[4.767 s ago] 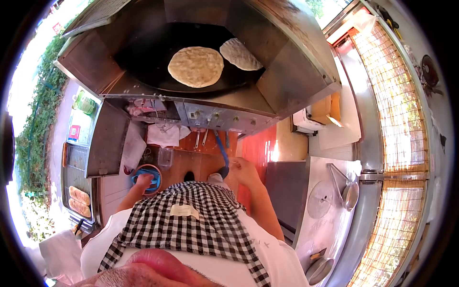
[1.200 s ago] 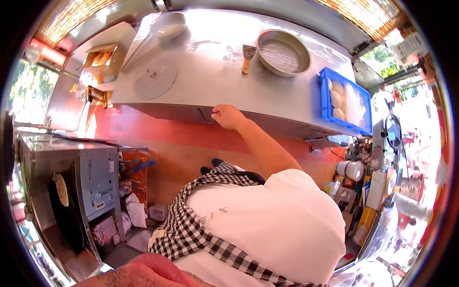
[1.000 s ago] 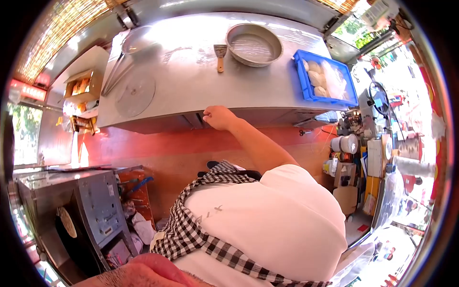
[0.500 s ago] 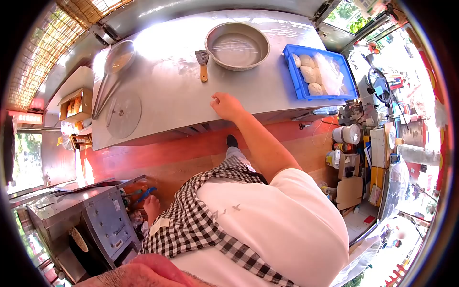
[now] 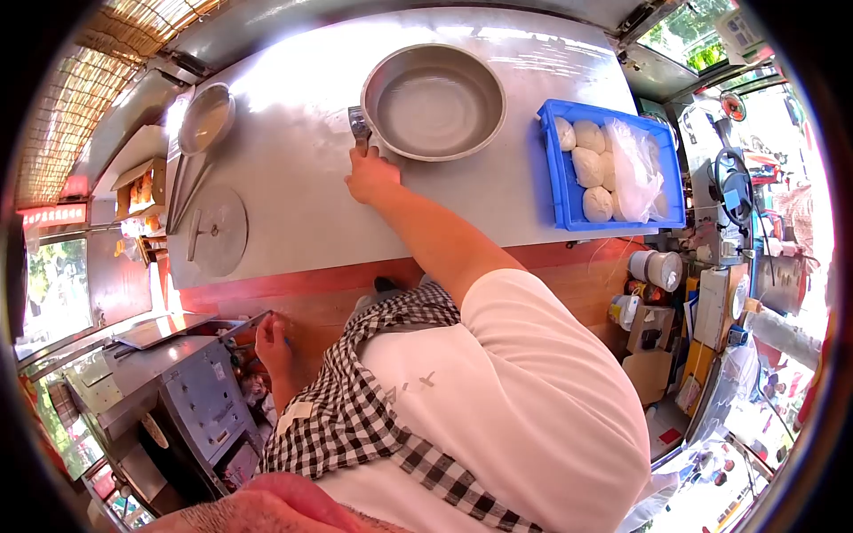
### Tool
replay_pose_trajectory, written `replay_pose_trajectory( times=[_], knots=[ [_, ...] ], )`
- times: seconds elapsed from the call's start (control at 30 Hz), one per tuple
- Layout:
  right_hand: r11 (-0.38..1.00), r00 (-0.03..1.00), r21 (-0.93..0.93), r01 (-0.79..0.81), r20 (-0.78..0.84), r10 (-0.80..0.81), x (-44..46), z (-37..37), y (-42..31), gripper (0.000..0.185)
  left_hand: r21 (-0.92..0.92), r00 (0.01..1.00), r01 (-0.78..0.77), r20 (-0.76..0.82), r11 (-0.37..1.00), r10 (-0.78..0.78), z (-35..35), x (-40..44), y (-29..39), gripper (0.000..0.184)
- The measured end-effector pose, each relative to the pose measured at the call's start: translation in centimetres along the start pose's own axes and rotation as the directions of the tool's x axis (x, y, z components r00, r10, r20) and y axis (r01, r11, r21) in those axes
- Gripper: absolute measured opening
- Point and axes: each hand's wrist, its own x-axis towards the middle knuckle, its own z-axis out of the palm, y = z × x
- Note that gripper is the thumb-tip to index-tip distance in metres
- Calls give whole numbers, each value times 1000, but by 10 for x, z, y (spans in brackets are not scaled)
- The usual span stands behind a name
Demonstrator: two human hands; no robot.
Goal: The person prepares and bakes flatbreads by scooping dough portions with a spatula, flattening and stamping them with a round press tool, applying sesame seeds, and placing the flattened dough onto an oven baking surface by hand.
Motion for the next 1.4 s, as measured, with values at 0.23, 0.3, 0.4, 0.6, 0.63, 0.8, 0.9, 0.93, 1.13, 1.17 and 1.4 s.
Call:
replay_pose_trajectory(
  times=[0.23,0.3,0.4,0.6,0.63,0.8,0.9,0.93,1.13,1.17,1.4],
  knots=[
    [989,1000,147,-5,13,3,8,3,-3,49,-101,999,-13,-35,995,9,11,39,38,33],
    [974,1000,225,17,-4,-16,-3,-10,-4,46,-143,1000,-9,-24,990,6,14,68,37,33],
    [947,997,317,49,-67,-29,-16,-24,0,36,-303,996,-83,-39,949,75,36,101,65,31],
    [721,996,690,-58,-4,84,-51,-77,1,24,-256,949,-240,143,936,282,69,157,126,30],
    [674,992,736,-64,-24,121,-66,-94,-4,23,-277,938,-254,165,927,306,79,163,136,30],
    [527,913,831,177,-339,227,-94,-118,36,21,-386,892,-279,236,879,386,121,178,193,28],
    [541,850,802,254,-451,271,-103,-132,67,18,-424,861,-282,283,860,422,150,172,225,27],
    [577,843,779,244,-465,272,-104,-137,77,18,-421,861,-265,302,868,409,161,168,236,26],
    [834,880,513,202,-469,75,-79,-136,140,18,-373,863,-213,360,903,353,245,138,292,27],
    [838,893,504,209,-447,46,-73,-133,147,19,-345,863,-207,376,915,337,260,130,298,27],
    [774,892,522,358,-436,-119,-53,-146,180,16,-87,861,-241,442,967,254,344,111,321,42]
  ],
)
